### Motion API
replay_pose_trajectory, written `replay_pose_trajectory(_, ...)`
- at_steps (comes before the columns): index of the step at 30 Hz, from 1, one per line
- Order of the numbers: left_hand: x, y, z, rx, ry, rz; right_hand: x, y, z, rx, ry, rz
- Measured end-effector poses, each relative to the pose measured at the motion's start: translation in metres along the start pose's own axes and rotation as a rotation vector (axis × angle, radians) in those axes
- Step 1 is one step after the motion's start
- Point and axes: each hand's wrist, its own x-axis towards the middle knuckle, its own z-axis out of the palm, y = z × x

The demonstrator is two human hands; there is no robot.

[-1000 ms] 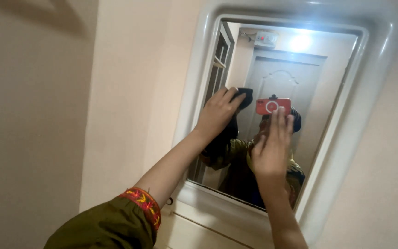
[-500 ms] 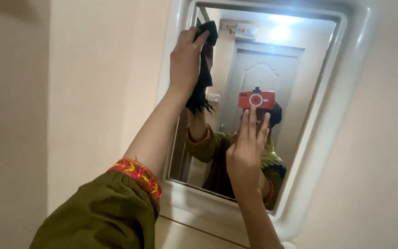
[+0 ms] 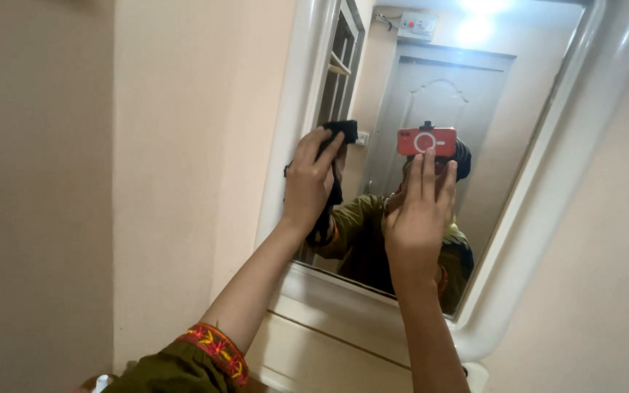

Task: Cleaning a bathroom mirror and shelf using a cloth.

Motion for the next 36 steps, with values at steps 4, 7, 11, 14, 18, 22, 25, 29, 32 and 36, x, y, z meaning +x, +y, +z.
replay_pose_trajectory(4,-0.027,0.003,-0.011,0.025,-0.084,-0.008,-0.006,0.014,-0.006,0.015,0.016,-0.031)
replay_pose_trajectory(7,-0.019,0.015,-0.009,-0.038,-0.095,-0.126,-0.017,0.019,-0.021,0.117,0.073,-0.095)
replay_pose_trajectory(11,-0.001,0.047,0.018,-0.001,0.038,-0.271,-0.030,0.037,-0.031,-0.012,0.195,-0.093)
replay_pose_trajectory(14,-0.006,0.060,0.047,0.074,0.033,-0.239,-0.035,0.052,-0.032,-0.003,0.196,-0.124)
replay_pose_trajectory(18,-0.008,0.082,0.067,0.202,-0.047,-0.177,-0.029,0.046,-0.040,0.109,0.168,-0.061)
replay_pose_trajectory(22,-0.013,0.105,0.068,0.090,-0.157,-0.087,-0.035,0.046,-0.033,0.013,0.212,-0.102)
replay_pose_trajectory(25,-0.025,0.111,0.062,-0.063,-0.199,0.091,-0.033,0.035,-0.041,0.101,0.210,-0.077)
replay_pose_trajectory(29,-0.042,0.085,0.055,0.010,-0.217,0.346,-0.029,0.026,-0.048,0.214,0.140,0.006)
replay_pose_trajectory(32,-0.040,0.072,0.038,0.133,-0.221,0.384,-0.028,0.031,-0.050,0.196,0.138,-0.002)
replay_pose_trajectory(36,-0.056,0.043,0.048,0.367,-0.216,0.221,-0.032,0.033,-0.049,0.235,0.139,-0.021)
